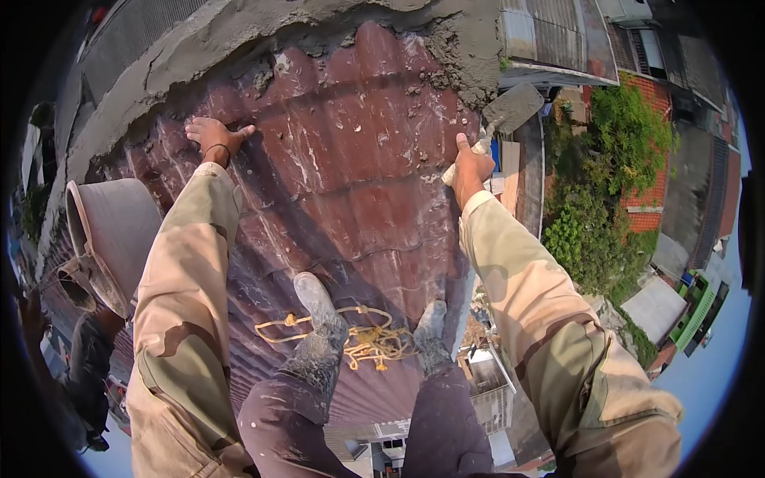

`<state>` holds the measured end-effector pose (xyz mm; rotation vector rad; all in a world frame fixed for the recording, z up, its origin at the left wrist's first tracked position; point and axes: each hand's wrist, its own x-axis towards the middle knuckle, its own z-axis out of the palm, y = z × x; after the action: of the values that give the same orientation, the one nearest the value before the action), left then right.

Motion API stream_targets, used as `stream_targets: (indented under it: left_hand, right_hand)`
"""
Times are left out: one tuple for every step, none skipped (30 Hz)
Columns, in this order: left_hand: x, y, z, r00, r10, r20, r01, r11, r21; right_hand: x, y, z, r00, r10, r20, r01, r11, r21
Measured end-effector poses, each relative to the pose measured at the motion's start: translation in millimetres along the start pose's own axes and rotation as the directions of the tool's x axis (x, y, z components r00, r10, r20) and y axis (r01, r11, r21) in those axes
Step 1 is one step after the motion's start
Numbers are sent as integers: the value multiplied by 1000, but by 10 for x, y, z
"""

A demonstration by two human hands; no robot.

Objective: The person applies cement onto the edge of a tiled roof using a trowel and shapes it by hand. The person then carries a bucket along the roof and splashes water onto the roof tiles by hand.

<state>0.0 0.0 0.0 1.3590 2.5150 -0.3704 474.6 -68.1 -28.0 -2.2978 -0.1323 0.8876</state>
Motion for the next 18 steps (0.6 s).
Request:
stream_targets:
  left_hand:
    - [-15,-7,-17,1000,-15,6,15,1000,20]
    - [-40,-12,-41,999,-31,11,30,999,39]
    - [-148,142,168,991,-23,132,22,1000,8]
    - [-85,173,112,992,-26,121,20,999,49]
    - [-92,151,80,991,-33,130,20,995,101]
    - [10,157,-115,995,-41,87,32,994,102]
    - [-26,215,-142,991,-39,127,18,987,162]
    - [-68,252,-169,985,-41,169,3,975,224]
    - [-48,239,-266,987,-54,151,18,973,229]
    - [-75,261,-270,981,-45,189,-12,957,291]
    - [-72,284,-305,975,-37,219,-43,936,349]
    - [-25,257,-299,978,-25,206,-61,915,398]
    - [-25,257,-283,977,-24,210,-66,909,411]
    - [-22,260,-272,976,-18,219,-76,907,414]
    - [3,249,-283,975,-17,223,-79,906,416]
    - [-8,242,-300,975,-21,220,-74,907,414]
    - [-20,254,-330,972,-22,233,-81,902,424]
    - [-7,272,-372,970,-25,242,-86,897,434]
  right_hand:
    - [-58,8,13,1000,-8,-5,8,1000,30]
    - [-118,22,10,1000,-31,-4,31,998,53]
    - [-153,-92,-284,995,-7,-102,6,1000,-5]
    - [-110,-75,-197,995,-14,-95,16,1000,20]
    - [-107,-10,-181,996,-12,-93,14,1000,27]
    - [-163,-89,-6,997,5,-74,-3,1000,31]
    - [-146,-84,-42,997,-3,-77,6,999,32]
    - [-146,-72,-87,996,-3,-95,6,999,35]
    - [-127,-51,3,996,4,-91,1,999,51]
    - [-106,-70,19,992,26,-126,-31,999,-40]
    - [-143,-47,-13,993,17,-115,-17,1000,7]
    - [-143,-41,43,994,-51,-96,54,998,24]
    - [-190,-84,25,989,-116,-92,120,992,34]
    - [-205,-154,-15,993,-42,-106,33,996,-82]
    - [-98,-65,-2,998,-32,-57,32,999,0]
    - [84,118,-12,997,-55,-49,56,998,29]
    - [184,217,-9,996,-81,-37,83,995,58]
    - [76,118,-15,998,-61,-3,61,997,49]
